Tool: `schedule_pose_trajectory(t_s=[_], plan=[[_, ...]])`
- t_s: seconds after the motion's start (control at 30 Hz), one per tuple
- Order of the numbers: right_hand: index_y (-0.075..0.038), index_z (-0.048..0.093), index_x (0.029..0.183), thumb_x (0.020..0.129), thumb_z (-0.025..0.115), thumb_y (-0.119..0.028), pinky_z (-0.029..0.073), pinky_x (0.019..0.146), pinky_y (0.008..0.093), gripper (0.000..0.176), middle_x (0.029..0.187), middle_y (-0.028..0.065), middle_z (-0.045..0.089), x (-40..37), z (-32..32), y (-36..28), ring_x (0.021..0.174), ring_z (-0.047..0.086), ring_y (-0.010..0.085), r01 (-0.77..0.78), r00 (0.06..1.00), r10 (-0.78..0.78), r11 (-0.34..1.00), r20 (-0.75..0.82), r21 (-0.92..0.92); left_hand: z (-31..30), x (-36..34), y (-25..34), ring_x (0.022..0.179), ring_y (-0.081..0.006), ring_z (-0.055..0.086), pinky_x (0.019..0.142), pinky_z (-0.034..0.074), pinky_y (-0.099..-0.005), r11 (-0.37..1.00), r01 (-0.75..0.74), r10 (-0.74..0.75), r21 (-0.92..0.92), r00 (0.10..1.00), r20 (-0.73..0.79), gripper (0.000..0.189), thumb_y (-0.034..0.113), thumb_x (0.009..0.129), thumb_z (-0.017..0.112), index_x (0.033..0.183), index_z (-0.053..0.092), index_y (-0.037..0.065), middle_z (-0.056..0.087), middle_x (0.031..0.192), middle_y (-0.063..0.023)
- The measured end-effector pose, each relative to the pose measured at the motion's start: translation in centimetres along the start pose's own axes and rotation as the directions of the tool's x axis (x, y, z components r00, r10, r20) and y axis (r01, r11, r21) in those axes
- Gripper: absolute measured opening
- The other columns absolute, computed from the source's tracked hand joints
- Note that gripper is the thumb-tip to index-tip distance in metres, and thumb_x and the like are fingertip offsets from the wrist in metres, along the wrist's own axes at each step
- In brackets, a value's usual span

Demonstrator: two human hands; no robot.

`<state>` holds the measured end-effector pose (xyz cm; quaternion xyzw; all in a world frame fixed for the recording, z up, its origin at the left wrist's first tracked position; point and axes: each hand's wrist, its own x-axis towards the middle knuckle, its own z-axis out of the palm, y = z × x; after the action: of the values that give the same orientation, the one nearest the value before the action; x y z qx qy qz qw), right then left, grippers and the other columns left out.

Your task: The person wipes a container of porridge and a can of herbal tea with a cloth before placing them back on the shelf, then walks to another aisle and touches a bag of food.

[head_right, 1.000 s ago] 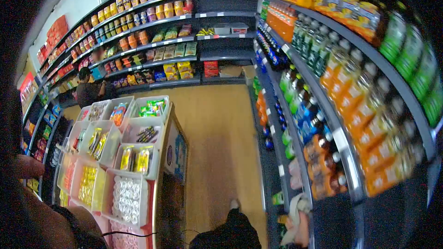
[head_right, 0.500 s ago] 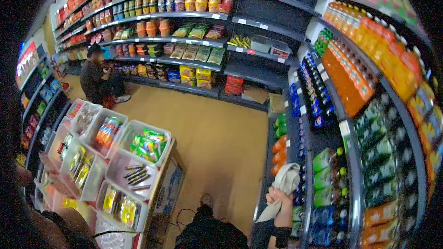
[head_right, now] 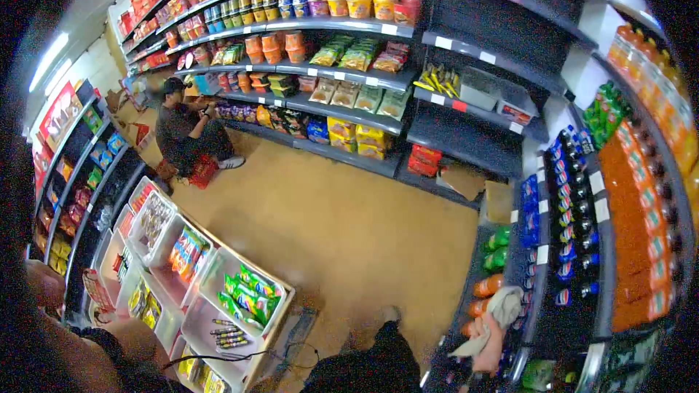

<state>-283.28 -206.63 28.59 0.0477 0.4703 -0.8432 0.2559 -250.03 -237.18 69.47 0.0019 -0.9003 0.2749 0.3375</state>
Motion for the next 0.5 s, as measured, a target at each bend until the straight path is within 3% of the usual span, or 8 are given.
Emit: schedule_pose_trajectory(t_s=[0.1, 0.23, 0.27, 0.3, 0.33, 0.4, 0.47, 0.5], plan=[[-0.010, 0.055, 0.095, 0.090, 0.066, -0.013, 0.032, 0.052, 0.0258, 0.012, 0.063, -0.0043, 0.039, 5.8, 3.7, -3.6, 0.054, 0.033, 0.0091, -0.106, 0.993, 0.107, 0.994, 0.047, -0.009, 1.2, 5.2, -1.7, 0.082, -0.0228, 0.063, 0.071, 0.056, -0.0313, 0.996, -0.064, 0.056, 0.067, 0.991, 0.120, 0.078, 0.037, 0.094, 0.066, 0.149, 0.026, -0.001, 0.051, 0.131, -0.0222], [-0.010, 0.053, 0.091, 0.091, 0.065, -0.010, 0.031, 0.053, 0.0253, 0.012, 0.067, -0.0041, 0.041, 16.0, 9.0, -5.1, 0.055, 0.036, 0.0081, 0.028, 0.999, -0.026, 0.993, 0.021, -0.117, 4.3, 10.8, -4.1, 0.082, -0.0230, 0.063, 0.071, 0.057, -0.0313, 0.974, -0.209, 0.182, 0.088, 0.951, 0.248, 0.079, 0.036, 0.094, 0.065, 0.151, 0.024, -0.001, 0.051, 0.133, -0.0224], [-0.011, 0.052, 0.085, 0.092, 0.064, -0.010, 0.030, 0.052, 0.0249, 0.014, 0.068, -0.0041, 0.041, 18.0, 10.3, -5.2, 0.055, 0.038, 0.0074, 0.034, 0.999, -0.039, 0.991, -0.035, -0.132, 7.0, 11.6, -5.8, 0.075, -0.0240, 0.063, 0.069, 0.059, -0.0297, 0.970, -0.223, 0.238, -0.093, 0.951, 0.197, 0.070, 0.037, 0.096, 0.061, 0.150, 0.028, 0.006, 0.054, 0.119, -0.0213], [-0.010, 0.053, 0.087, 0.090, 0.066, -0.008, 0.030, 0.051, 0.0257, 0.014, 0.069, -0.0023, 0.045, 21.4, 9.6, -4.5, 0.055, 0.039, 0.0078, 0.029, 0.998, -0.026, 0.998, 0.052, -0.064, 10.4, 9.1, -4.0, 0.074, -0.0244, 0.063, 0.071, 0.059, -0.0318, 0.991, 0.100, -0.109, 0.088, 0.988, 0.107, 0.068, 0.039, 0.096, 0.061, 0.150, 0.029, 0.015, 0.054, 0.120, -0.0218], [-0.010, 0.053, 0.087, 0.090, 0.066, -0.008, 0.030, 0.051, 0.0257, 0.014, 0.069, -0.0023, 0.045, 23.5, 10.9, -4.5, 0.055, 0.039, 0.0078, 0.035, 0.998, -0.032, 0.998, 0.050, -0.057, 13.4, 6.8, -2.2, 0.074, -0.0248, 0.063, 0.073, 0.060, -0.0339, 0.874, 0.428, -0.429, 0.228, 0.902, -0.049, 0.067, 0.042, 0.095, 0.061, 0.151, 0.029, 0.025, 0.055, 0.120, -0.0224], [-0.008, 0.054, 0.099, 0.087, 0.067, -0.005, 0.032, 0.050, 0.0261, 0.018, 0.072, -0.0013, 0.048, 27.2, 14.4, -4.4, 0.057, 0.042, 0.0077, -0.069, 0.997, 0.066, 0.992, -0.028, -0.106, 18.4, 10.9, -4.6, 0.069, -0.0224, 0.061, 0.060, 0.049, -0.0342, 0.917, 0.400, -0.400, 0.002, 0.917, 0.010, 0.017, 0.007, 0.095, 0.062, 0.110, 0.065, 0.000, 0.066, 0.089, -0.0122], [-0.005, 0.052, 0.114, 0.085, 0.068, -0.002, 0.038, 0.052, 0.0272, 0.033, 0.079, 0.0020, 0.055, 30.8, 17.1, -4.1, 0.060, 0.050, 0.0109, -0.020, 1.000, 0.024, 0.988, 0.020, -0.155, 25.1, 10.6, -4.2, 0.068, -0.0233, 0.062, 0.058, 0.048, -0.0331, 0.817, 0.571, -0.577, -0.082, 0.804, -0.146, 0.012, 0.001, 0.093, 0.064, 0.104, 0.068, 0.000, 0.067, 0.088, -0.0134], [-0.005, 0.048, 0.121, 0.083, 0.069, 0.001, 0.044, 0.053, 0.0295, 0.043, 0.087, 0.0050, 0.059, 32.7, 18.2, -3.4, 0.066, 0.056, 0.0146, 0.052, 0.997, -0.039, 0.975, 0.061, -0.218, 27.8, 9.4, -5.1, 0.068, -0.0220, 0.061, 0.058, 0.049, -0.0323, 0.816, 0.568, -0.576, -0.104, 0.813, -0.079, 0.012, -0.001, 0.092, 0.066, 0.104, 0.069, 0.000, 0.067, 0.088, -0.0133]])
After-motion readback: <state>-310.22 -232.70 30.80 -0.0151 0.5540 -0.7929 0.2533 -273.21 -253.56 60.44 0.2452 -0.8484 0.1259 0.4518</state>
